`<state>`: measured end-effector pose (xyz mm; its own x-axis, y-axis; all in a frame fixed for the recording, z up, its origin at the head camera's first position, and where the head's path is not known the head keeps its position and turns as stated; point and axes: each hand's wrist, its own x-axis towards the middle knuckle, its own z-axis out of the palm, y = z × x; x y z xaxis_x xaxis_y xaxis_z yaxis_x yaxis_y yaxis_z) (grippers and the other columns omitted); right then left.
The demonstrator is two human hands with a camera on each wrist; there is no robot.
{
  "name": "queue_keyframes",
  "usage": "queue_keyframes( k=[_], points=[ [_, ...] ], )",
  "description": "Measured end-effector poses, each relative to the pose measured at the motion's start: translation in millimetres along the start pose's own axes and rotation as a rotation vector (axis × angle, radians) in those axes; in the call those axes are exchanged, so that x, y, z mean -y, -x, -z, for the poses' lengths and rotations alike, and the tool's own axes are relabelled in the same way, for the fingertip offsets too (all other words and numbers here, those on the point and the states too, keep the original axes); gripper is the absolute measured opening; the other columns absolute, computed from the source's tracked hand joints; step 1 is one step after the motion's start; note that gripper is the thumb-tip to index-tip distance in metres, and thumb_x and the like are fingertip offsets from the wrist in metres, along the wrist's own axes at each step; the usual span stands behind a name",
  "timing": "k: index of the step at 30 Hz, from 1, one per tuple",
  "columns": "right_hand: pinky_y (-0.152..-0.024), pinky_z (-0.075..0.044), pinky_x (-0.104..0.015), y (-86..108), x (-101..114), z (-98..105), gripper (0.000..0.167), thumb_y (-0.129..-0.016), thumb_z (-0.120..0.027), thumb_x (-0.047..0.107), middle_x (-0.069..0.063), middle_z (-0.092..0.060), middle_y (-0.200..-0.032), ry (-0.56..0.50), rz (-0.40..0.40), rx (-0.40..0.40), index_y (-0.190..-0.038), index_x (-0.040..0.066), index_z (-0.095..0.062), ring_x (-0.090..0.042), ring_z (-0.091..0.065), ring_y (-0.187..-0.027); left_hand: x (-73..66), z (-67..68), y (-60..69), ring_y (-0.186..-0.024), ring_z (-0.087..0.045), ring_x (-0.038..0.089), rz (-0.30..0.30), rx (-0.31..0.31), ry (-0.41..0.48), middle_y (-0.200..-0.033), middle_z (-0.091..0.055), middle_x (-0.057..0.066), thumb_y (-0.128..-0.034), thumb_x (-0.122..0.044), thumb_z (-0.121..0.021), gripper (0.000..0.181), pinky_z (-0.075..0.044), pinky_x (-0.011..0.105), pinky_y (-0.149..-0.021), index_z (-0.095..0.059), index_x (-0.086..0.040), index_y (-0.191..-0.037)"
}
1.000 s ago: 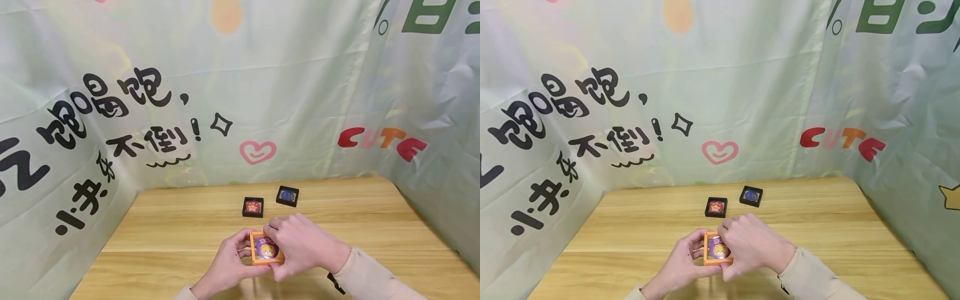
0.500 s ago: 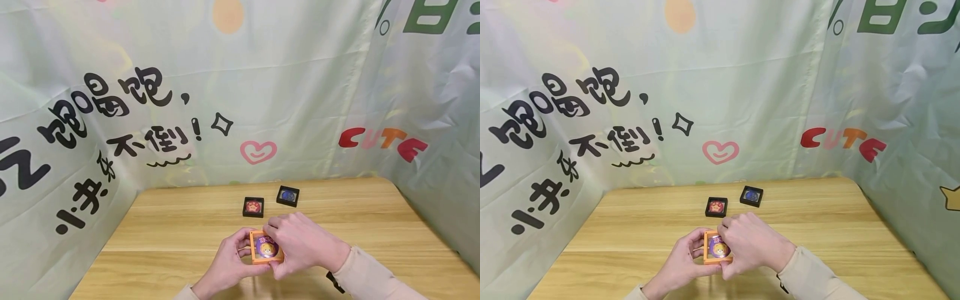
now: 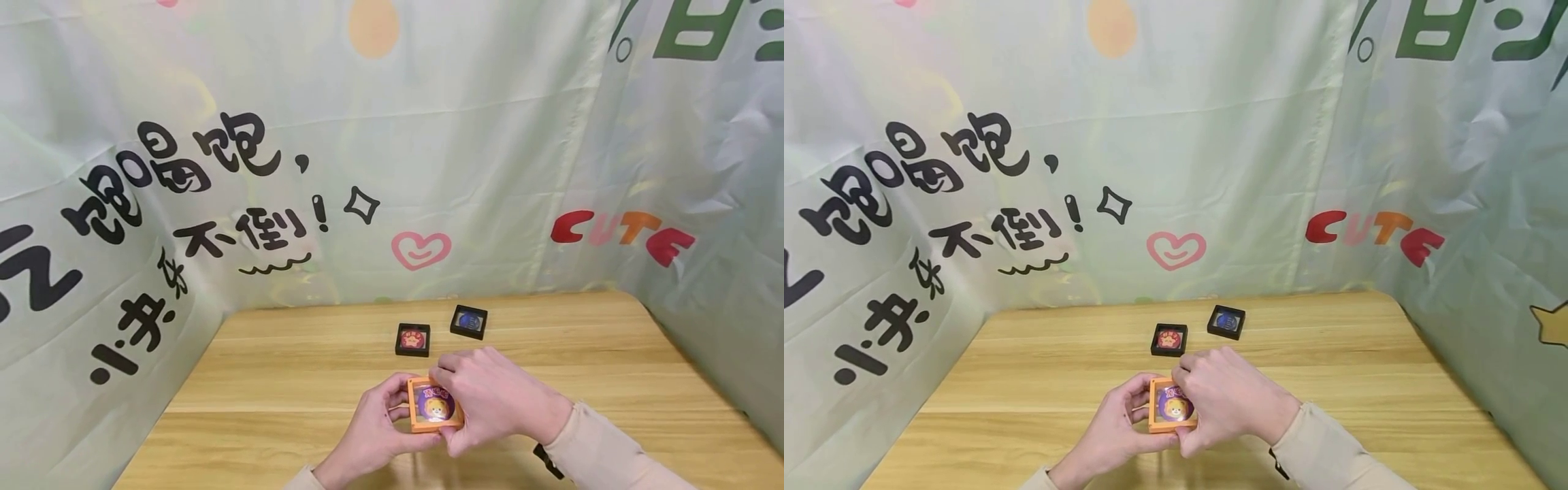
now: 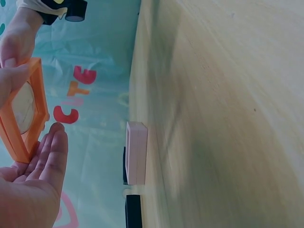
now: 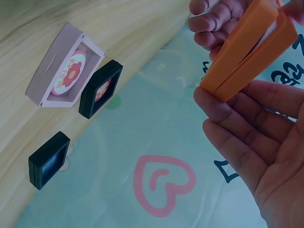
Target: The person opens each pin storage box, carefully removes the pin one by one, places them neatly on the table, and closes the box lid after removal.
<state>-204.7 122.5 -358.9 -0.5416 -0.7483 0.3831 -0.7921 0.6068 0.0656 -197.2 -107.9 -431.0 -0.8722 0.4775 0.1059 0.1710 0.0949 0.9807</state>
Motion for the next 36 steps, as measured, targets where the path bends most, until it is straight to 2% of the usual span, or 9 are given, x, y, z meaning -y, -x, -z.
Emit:
queue_keyframes(
  k=[7,19,29,36],
  points=[
    [-0.049,-0.029,-0.008,3.5,-6,-1,0.043,-0.058,-0.086,0.048,0.018,-0.049,-0.077,-0.051,-0.006,-0.030,-0.088,0.025,-0.065,0.006,-0.037,-0.063,-1.8,-3.6,-1.9,-0.114,-0.073,0.015,0.013,-0.019,-0.009,-0.128,-0.073,0.003,-0.0820,-0.018,-0.096,0.063,-0.064,0.024,-0.097,-0.065,-0.017,-0.137],
    [-0.050,-0.029,-0.006,8.1,-13,-7,0.045,-0.055,-0.088,0.046,0.017,-0.056,-0.079,-0.059,0.019,-0.128,-0.090,0.025,-0.069,0.007,-0.039,-0.065,-1.8,-4.8,-2.5,-0.111,-0.072,0.015,0.008,-0.077,-0.041,-0.127,-0.071,0.004,-0.0791,-0.020,-0.098,0.066,-0.064,0.022,-0.097,-0.065,-0.017,-0.136],
    [-0.051,-0.028,-0.004,7.4,-15,-8,0.041,-0.058,-0.087,0.041,0.018,-0.054,-0.079,-0.118,0.013,-0.129,-0.091,0.025,-0.071,0.009,-0.038,-0.064,-1.1,-3.8,-1.4,-0.112,-0.072,0.014,0.015,-0.093,-0.053,-0.127,-0.071,0.003,-0.0782,-0.021,-0.099,0.069,-0.063,0.021,-0.097,-0.063,-0.016,-0.137],
    [-0.050,-0.029,-0.003,8.7,-16,-9,0.039,-0.062,-0.084,0.037,0.017,-0.055,-0.079,-0.180,-0.009,-0.123,-0.095,0.020,-0.076,0.011,-0.038,-0.061,-4.2,-4.9,2.2,-0.111,-0.072,0.012,-0.006,-0.111,-0.046,-0.126,-0.072,0.009,-0.0774,-0.014,-0.098,0.069,-0.062,0.020,-0.097,-0.063,-0.009,-0.137]
  ],
)
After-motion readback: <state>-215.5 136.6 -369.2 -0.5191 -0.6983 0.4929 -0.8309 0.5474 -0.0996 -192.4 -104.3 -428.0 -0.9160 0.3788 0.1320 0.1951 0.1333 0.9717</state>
